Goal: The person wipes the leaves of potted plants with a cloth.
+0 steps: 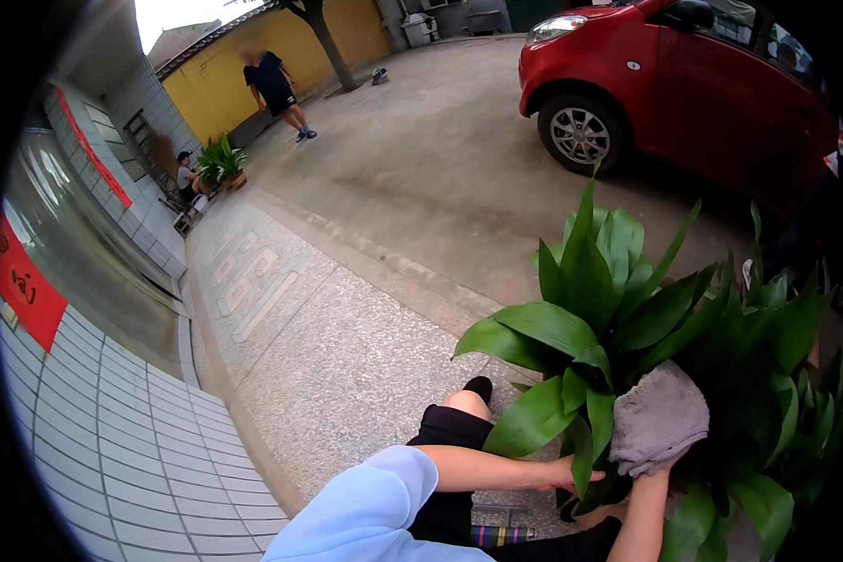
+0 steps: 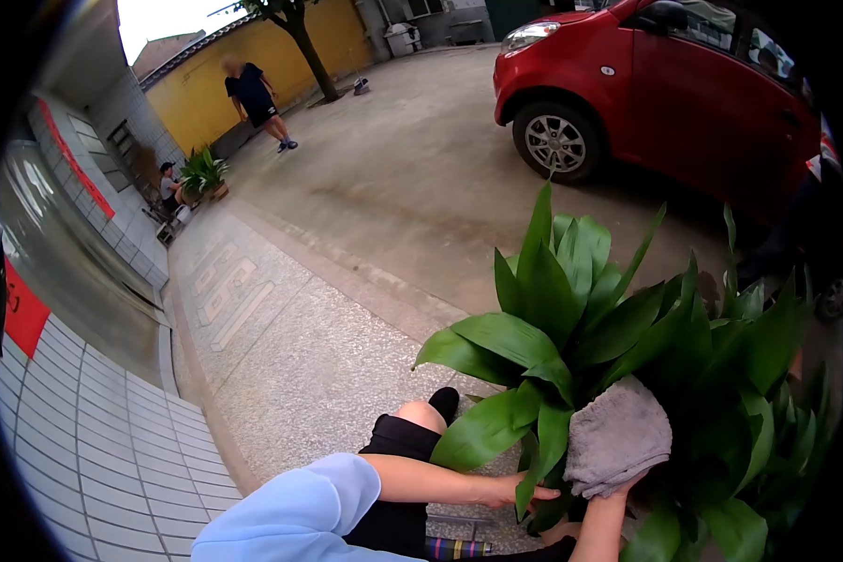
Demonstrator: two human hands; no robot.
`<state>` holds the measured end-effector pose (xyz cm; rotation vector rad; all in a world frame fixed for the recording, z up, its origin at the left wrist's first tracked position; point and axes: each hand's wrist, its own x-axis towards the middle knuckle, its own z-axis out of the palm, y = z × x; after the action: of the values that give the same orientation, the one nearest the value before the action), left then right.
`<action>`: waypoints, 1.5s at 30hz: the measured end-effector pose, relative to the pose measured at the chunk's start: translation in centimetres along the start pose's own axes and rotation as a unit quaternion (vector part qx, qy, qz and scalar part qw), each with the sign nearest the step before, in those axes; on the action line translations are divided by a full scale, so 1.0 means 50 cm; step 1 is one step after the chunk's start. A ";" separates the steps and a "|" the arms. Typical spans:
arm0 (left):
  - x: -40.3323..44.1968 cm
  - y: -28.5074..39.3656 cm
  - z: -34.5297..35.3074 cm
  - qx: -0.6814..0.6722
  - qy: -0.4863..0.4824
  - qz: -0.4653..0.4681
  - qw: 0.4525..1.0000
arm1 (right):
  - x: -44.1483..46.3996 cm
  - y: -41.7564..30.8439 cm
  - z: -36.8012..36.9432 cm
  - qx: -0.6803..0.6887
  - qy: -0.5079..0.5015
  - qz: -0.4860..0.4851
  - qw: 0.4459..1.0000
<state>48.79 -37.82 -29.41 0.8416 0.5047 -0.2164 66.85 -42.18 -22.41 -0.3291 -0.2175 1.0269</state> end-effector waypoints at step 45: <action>-0.090 0.127 -0.078 -0.034 0.035 0.052 0.997 | -0.128 0.163 -0.084 -0.649 -0.003 -0.008 0.760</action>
<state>46.02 -30.78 -25.11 0.8080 0.5289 -0.0748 58.48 -44.54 -29.50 -1.5858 -0.9456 0.7041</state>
